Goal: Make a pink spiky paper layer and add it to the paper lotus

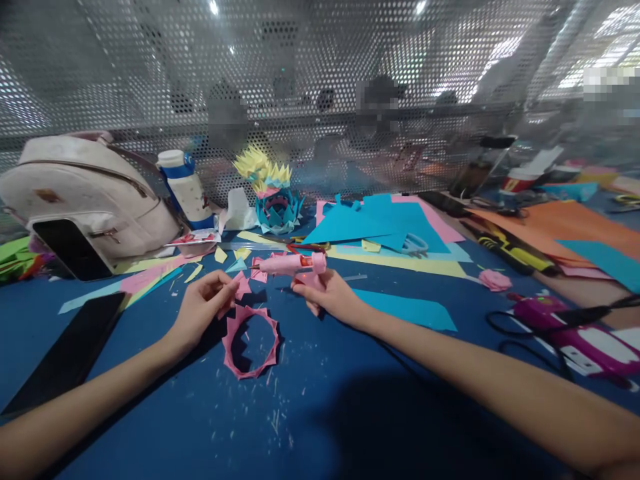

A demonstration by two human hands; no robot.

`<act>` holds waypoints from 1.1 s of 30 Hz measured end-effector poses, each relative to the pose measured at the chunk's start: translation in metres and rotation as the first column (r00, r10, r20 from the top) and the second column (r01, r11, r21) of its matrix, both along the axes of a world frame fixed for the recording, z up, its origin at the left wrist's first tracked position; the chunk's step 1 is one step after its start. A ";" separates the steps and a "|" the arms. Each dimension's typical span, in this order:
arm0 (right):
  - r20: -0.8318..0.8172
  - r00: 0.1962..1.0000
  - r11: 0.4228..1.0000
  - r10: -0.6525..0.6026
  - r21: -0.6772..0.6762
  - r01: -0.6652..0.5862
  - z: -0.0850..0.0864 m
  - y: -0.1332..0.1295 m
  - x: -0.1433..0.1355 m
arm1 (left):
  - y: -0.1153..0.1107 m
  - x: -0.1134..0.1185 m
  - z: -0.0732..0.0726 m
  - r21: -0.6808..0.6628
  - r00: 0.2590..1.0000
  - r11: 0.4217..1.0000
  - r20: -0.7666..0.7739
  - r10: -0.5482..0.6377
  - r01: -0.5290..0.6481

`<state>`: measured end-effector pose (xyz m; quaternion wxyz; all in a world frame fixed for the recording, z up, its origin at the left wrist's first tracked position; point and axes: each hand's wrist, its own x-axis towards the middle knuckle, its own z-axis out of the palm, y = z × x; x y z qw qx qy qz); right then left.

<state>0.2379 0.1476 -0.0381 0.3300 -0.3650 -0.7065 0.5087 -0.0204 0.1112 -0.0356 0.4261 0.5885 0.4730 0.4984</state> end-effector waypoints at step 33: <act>0.122 0.989 0.991 0.087 -0.110 -0.074 0.004 0.001 0.000 | 0.001 0.000 0.003 -0.071 0.999 0.996 -0.014 -0.052 0.051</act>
